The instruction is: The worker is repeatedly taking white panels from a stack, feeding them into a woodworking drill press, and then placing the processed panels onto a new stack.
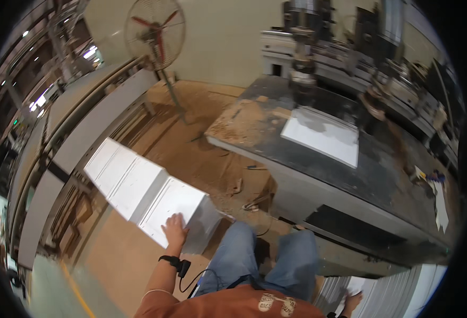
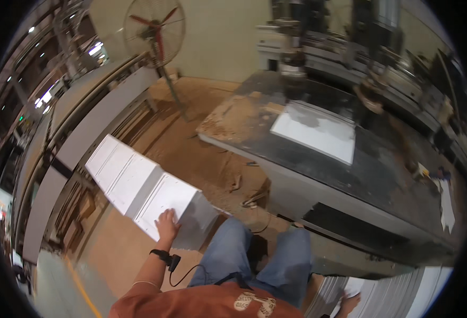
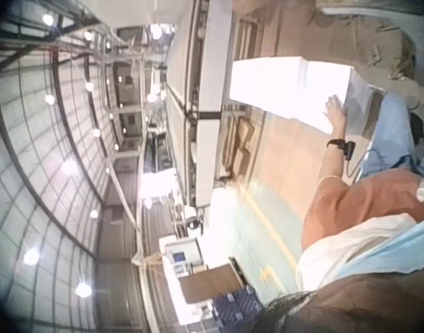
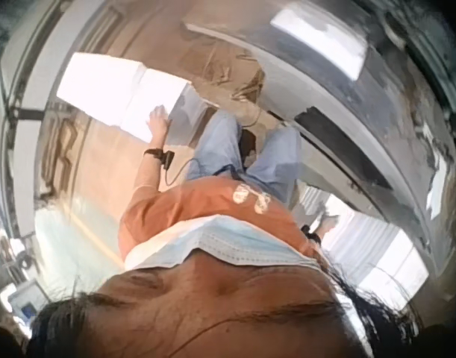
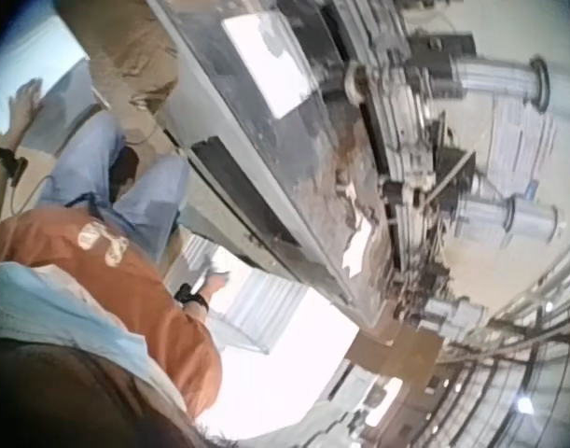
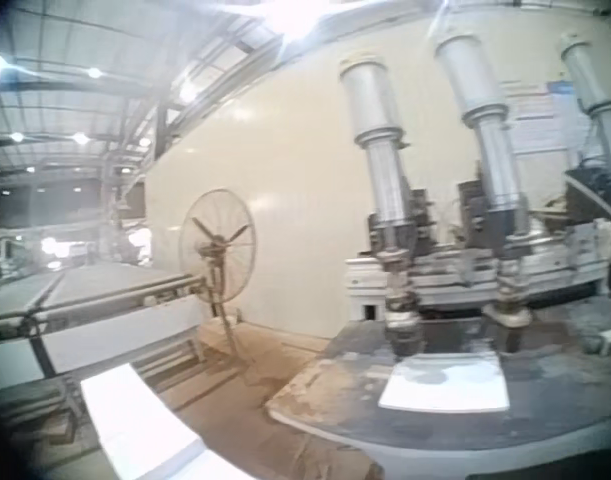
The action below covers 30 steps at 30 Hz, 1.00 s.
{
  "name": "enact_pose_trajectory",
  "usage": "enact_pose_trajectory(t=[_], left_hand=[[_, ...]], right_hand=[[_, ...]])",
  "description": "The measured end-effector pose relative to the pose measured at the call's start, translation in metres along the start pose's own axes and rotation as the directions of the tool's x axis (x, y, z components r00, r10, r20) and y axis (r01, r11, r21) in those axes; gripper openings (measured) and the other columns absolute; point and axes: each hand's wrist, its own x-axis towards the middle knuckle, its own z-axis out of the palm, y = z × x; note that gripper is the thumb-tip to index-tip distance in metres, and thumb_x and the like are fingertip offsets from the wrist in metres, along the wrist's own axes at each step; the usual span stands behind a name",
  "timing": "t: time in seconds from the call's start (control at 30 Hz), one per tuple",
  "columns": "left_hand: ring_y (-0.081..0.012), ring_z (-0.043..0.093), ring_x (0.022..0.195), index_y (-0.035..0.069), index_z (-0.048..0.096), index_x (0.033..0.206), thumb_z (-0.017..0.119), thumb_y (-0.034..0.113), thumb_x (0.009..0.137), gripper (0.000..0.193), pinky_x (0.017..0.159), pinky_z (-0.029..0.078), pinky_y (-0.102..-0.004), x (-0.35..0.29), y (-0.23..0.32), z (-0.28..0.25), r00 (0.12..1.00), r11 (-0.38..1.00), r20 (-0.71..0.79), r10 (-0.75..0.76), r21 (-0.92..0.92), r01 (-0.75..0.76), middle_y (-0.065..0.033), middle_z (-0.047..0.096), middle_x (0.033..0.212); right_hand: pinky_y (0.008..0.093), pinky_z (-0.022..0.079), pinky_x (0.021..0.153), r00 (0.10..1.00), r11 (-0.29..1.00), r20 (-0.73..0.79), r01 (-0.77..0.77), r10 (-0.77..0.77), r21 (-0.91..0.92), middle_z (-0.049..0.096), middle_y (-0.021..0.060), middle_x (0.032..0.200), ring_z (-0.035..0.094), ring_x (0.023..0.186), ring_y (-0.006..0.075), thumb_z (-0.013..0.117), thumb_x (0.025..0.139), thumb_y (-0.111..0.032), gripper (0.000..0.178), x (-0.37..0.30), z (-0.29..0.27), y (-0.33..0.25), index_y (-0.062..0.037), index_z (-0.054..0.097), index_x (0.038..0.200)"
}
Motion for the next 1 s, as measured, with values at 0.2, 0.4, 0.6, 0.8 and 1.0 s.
enact_pose_trajectory(t=[0.2,0.4,0.6,0.8,1.0], left_hand=[[-0.0318,0.050,0.122,0.013,0.055,0.128,0.075,0.019,0.078,0.054,0.106,0.030,-0.0604,0.034,0.128,-0.051,0.838,0.818,-0.305,0.453,-0.231,-0.527,-0.0098,0.056,0.126],[-0.0269,0.054,0.115,0.012,0.063,0.116,0.070,0.022,0.083,0.036,0.107,0.029,-0.0606,0.090,0.347,-0.103,0.460,0.384,-0.547,0.699,-0.254,-0.887,-0.0070,0.060,0.119],[-0.0319,0.045,0.124,0.007,0.059,0.126,0.060,0.052,0.087,0.060,0.108,0.025,-0.0632,0.126,0.459,-0.100,0.492,0.492,-0.512,0.704,-0.147,-0.858,-0.0109,0.056,0.123],[-0.0326,0.050,0.111,0.004,0.061,0.119,0.069,0.053,0.080,0.064,0.104,0.035,-0.0506,0.084,0.409,-0.108,0.385,0.353,-0.519,0.763,-0.163,-0.921,-0.0134,0.056,0.113],[-0.0272,0.058,0.087,0.008,0.064,0.104,0.064,0.007,0.066,0.038,0.079,0.050,-0.0356,0.028,0.261,-0.117,0.277,0.306,-0.581,0.766,-0.050,-0.951,-0.0063,0.058,0.088]], right_hand=[[0.0482,0.048,0.089,0.987,0.982,-0.150,-0.083,0.058,-0.167,0.049,0.0248,0.120,0.054,0.105,0.0426,0.072,0.076,-0.017,0.074,-0.054,0.081,0.055,-0.0031,0.038,0.140],[0.0458,0.048,0.086,0.946,1.000,-0.324,0.017,-0.019,-0.008,0.052,0.0225,0.113,0.056,0.099,0.0417,0.067,0.076,-0.010,0.045,-0.042,-0.014,0.008,0.0002,0.057,0.119],[0.0410,0.045,0.087,0.826,0.830,-0.561,0.345,-0.047,0.438,0.054,0.0199,0.100,0.056,0.095,0.0377,0.059,0.076,0.000,0.036,-0.070,-0.151,-0.024,0.0026,0.060,0.111],[0.0404,0.045,0.086,0.374,0.560,-0.808,0.826,-0.456,0.066,0.058,0.0167,0.107,0.056,0.096,0.0349,0.057,0.074,0.006,0.042,-0.086,-0.257,-0.176,-0.0025,0.063,0.115],[0.0398,0.049,0.078,0.049,0.167,-0.538,0.971,-0.841,-0.172,0.065,0.0059,0.102,0.057,0.090,0.0308,0.059,0.068,0.004,0.046,-0.052,-0.269,-0.366,-0.0103,0.067,0.111]])
